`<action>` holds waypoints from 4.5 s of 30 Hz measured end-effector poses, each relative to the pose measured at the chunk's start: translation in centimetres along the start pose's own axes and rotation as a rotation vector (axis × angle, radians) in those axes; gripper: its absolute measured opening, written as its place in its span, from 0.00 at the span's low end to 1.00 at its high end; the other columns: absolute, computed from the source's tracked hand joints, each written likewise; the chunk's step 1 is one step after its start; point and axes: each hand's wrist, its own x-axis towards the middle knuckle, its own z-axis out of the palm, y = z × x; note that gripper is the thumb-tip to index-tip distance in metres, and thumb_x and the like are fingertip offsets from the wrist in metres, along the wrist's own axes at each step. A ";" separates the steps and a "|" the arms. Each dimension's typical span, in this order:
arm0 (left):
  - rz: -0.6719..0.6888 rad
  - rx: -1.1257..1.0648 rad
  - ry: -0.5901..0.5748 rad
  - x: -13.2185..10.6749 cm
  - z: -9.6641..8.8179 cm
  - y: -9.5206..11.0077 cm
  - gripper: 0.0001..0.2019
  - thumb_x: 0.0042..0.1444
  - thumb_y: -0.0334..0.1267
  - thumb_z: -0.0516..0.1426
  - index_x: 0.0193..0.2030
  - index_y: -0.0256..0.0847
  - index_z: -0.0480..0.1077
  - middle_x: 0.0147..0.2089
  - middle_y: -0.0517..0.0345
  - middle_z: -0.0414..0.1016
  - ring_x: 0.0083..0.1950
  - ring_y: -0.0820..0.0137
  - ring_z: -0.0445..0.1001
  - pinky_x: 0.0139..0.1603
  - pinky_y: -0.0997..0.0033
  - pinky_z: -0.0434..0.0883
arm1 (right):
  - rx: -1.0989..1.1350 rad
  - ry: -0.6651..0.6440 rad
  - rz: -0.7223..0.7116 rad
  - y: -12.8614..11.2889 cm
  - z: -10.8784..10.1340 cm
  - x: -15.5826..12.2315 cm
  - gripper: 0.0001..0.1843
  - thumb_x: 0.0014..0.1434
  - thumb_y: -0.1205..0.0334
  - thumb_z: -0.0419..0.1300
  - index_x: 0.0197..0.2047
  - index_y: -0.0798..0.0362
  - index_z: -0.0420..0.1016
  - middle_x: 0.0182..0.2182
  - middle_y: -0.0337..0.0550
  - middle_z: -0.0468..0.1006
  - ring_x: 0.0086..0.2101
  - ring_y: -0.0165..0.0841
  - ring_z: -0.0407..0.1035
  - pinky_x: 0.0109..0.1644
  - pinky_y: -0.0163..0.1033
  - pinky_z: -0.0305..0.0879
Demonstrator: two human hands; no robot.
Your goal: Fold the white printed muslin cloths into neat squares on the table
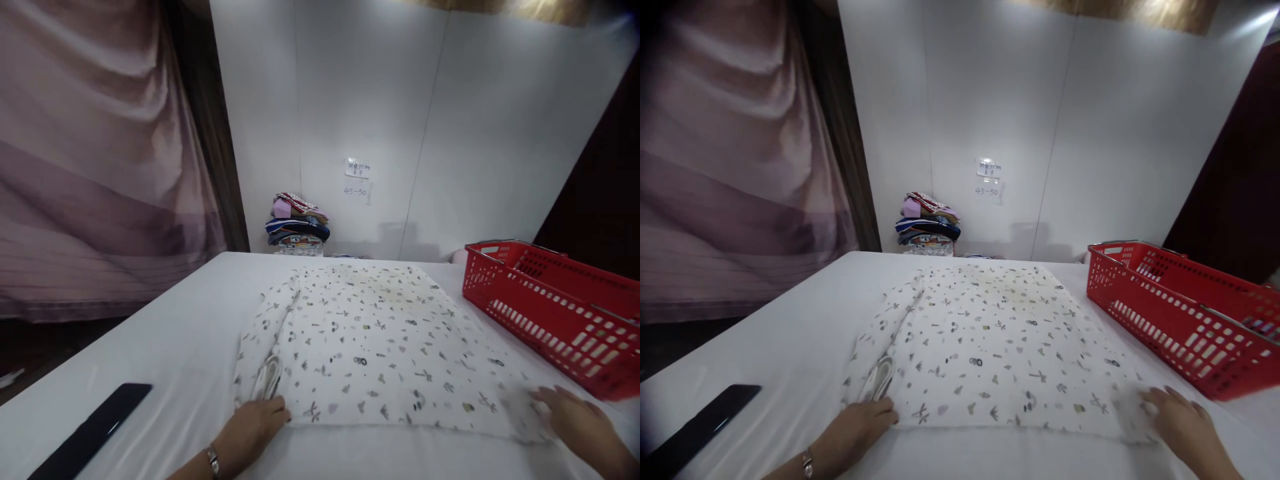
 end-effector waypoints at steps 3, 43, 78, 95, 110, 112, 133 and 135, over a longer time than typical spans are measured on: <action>0.024 0.003 0.024 0.1 0.2 -0.2 0.10 0.58 0.31 0.45 0.33 0.43 0.67 0.36 0.61 0.71 0.31 0.71 0.70 0.29 0.75 0.61 | 0.065 -0.182 -0.216 -8.8 3.0 -1.4 0.20 0.44 0.55 0.52 0.38 0.48 0.79 0.45 0.45 0.75 0.50 0.47 0.65 0.55 0.54 0.59; -0.743 -1.233 1.277 -7.1 -7.4 -14.5 0.19 0.49 0.52 0.55 0.31 0.36 0.73 0.20 0.59 0.70 0.18 0.77 0.61 0.16 0.78 0.55 | 0.229 -0.841 -0.942 -42.8 16.8 -14.9 0.37 0.53 0.62 0.55 0.65 0.53 0.48 0.60 0.50 0.56 0.58 0.44 0.52 0.61 0.50 0.49; -0.618 -1.462 1.196 -10.8 -1.0 -13.4 0.17 0.51 0.46 0.56 0.44 0.39 0.69 0.38 0.54 0.73 0.31 0.74 0.68 0.31 0.75 0.65 | 1.132 -1.050 -0.383 -60.9 20.9 -16.9 0.08 0.51 0.58 0.57 0.28 0.55 0.69 0.20 0.33 0.65 0.23 0.26 0.57 0.29 0.32 0.54; -0.501 -1.451 1.059 -13.1 0.1 -12.2 0.09 0.47 0.41 0.60 0.33 0.39 0.68 0.32 0.58 0.69 0.36 0.71 0.67 0.41 0.71 0.65 | 1.214 -1.214 -0.164 -61.3 20.4 -17.3 0.12 0.53 0.53 0.57 0.29 0.53 0.68 0.19 0.32 0.63 0.21 0.26 0.57 0.25 0.32 0.54; -0.440 -1.448 1.078 -12.9 -1.0 -11.2 0.07 0.53 0.41 0.56 0.31 0.39 0.65 0.41 0.53 0.70 0.44 0.67 0.67 0.48 0.67 0.63 | 1.040 -0.981 -0.439 -61.0 18.7 -16.9 0.12 0.55 0.54 0.54 0.29 0.53 0.72 0.17 0.34 0.63 0.20 0.27 0.58 0.25 0.33 0.57; -0.457 -1.443 1.084 -12.8 -1.0 -11.1 0.07 0.54 0.41 0.55 0.31 0.39 0.65 0.40 0.53 0.70 0.43 0.67 0.68 0.47 0.66 0.64 | 1.031 -0.981 -0.469 -61.0 18.5 -16.9 0.13 0.56 0.55 0.53 0.29 0.53 0.72 0.17 0.34 0.63 0.20 0.27 0.58 0.26 0.33 0.57; -0.486 -1.074 1.031 -13.0 -6.0 -15.5 0.09 0.53 0.43 0.55 0.31 0.41 0.72 0.31 0.59 0.71 0.36 0.70 0.67 0.40 0.72 0.64 | 0.672 -0.677 -0.790 -57.8 19.8 -17.5 0.34 0.54 0.64 0.53 0.64 0.50 0.48 0.56 0.46 0.63 0.52 0.39 0.60 0.53 0.44 0.59; -0.447 -1.121 1.035 -12.4 -6.8 -16.3 0.09 0.52 0.44 0.55 0.30 0.40 0.71 0.30 0.60 0.70 0.34 0.71 0.66 0.39 0.73 0.64 | 0.534 -0.604 -0.829 -54.8 20.2 -16.9 0.33 0.56 0.66 0.49 0.64 0.51 0.45 0.55 0.48 0.64 0.51 0.40 0.61 0.52 0.45 0.60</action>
